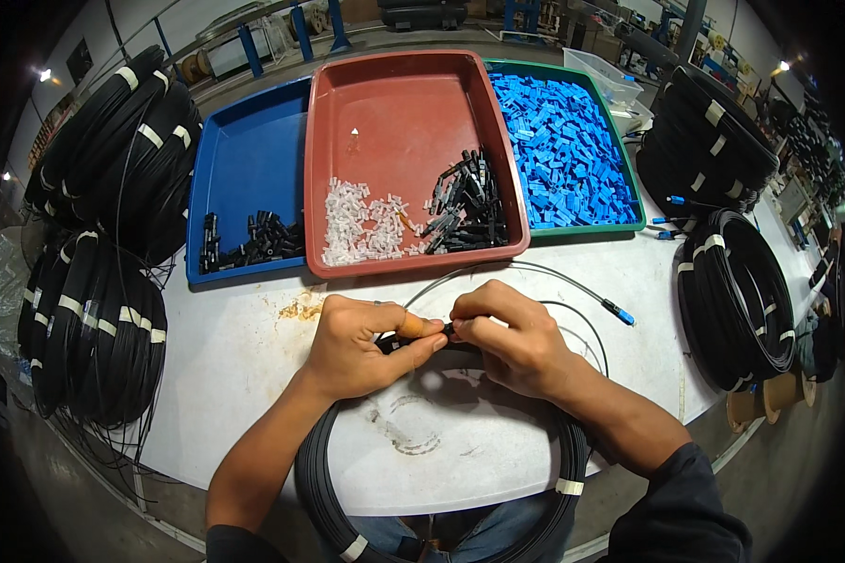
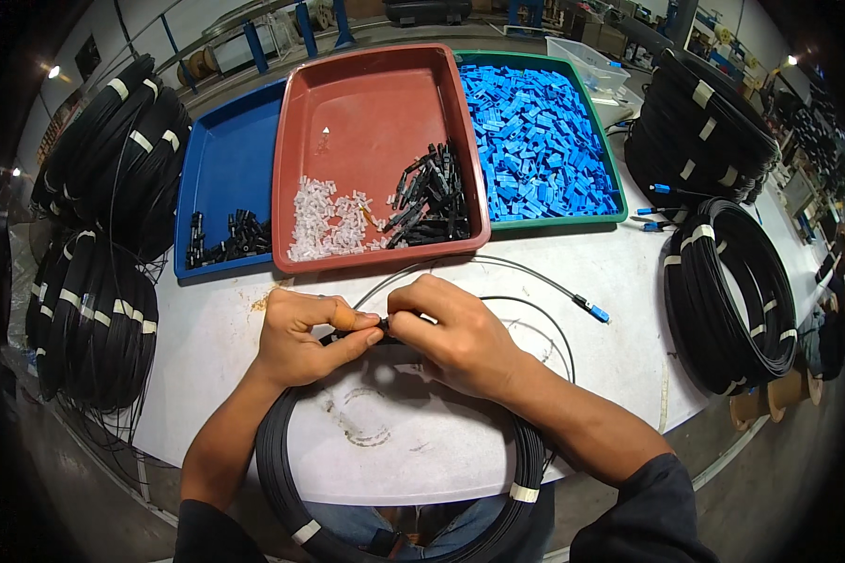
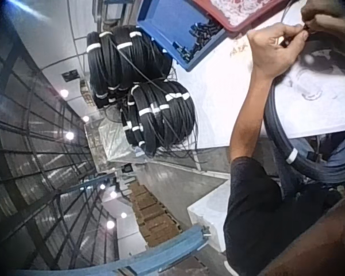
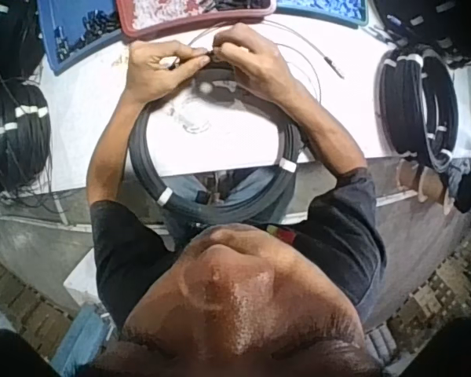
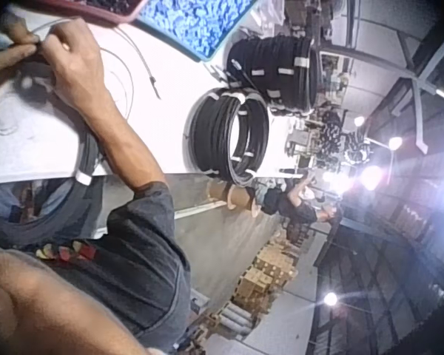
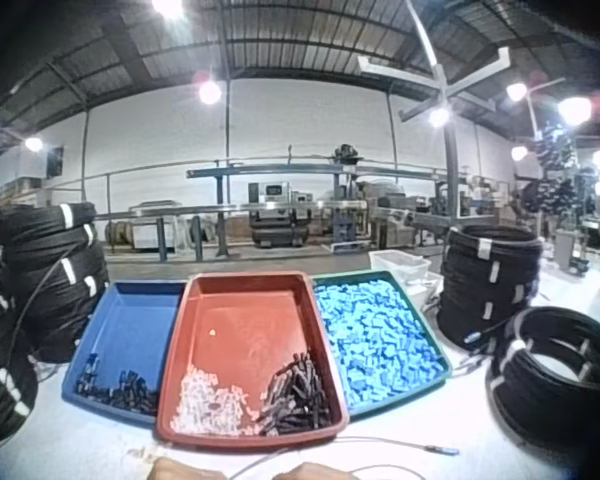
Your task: The person attaches connector components from trays onto the ends of a coiled cable by hand, then lifts the assembled cable coil and stacks it onto a pile of cables.
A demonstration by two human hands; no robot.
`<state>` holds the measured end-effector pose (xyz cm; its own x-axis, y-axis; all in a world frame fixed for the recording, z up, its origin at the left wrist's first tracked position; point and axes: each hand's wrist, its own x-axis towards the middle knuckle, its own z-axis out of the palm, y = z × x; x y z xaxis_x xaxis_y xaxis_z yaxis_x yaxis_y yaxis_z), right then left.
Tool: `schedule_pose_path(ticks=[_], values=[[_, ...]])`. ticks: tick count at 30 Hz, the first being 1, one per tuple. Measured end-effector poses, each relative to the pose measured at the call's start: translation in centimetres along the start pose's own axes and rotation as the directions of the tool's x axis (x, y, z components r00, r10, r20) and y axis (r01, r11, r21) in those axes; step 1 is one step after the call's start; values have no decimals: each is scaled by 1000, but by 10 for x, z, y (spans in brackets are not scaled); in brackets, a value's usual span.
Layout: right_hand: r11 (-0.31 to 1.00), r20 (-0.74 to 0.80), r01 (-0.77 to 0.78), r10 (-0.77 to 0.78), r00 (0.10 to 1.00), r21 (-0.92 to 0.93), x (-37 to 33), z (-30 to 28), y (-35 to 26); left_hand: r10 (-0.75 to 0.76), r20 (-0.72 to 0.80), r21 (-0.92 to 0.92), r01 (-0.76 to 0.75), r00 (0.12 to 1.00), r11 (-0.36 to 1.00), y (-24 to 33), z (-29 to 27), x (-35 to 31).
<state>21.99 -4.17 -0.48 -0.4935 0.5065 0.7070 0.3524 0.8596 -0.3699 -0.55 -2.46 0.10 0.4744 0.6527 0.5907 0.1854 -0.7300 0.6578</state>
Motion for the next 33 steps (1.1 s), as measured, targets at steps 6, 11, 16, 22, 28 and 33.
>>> schedule_pose_path(ticks=[6, 11, 16, 22, 28, 33], values=[[991, 96, -109, 101, 990, 83, -3, 2, 2, 351, 76, 134, -359, 933, 924, -10, 1, 1], [1000, 1, 15, -15, 1000, 4, 1, 0, 1, -39, 12, 17, 39, 999, 999, 6, -1, 2], [997, 71, -63, 60, 996, 47, -1, 0, 1, 212, 91, 115, -222, 973, 968, -1, 1, 3], [986, -2, -93, 94, 996, 142, 0, 4, 3, 89, 10, 132, -90, 996, 987, 4, 0, 2], [997, 117, -31, 23, 993, 66, 0, -3, 0, -93, 139, 30, 90, 986, 996, 3, -4, 1], [978, 103, -158, 144, 984, 137, -3, 3, 3, 380, 86, 199, -389, 921, 899, -3, 3, 2]])
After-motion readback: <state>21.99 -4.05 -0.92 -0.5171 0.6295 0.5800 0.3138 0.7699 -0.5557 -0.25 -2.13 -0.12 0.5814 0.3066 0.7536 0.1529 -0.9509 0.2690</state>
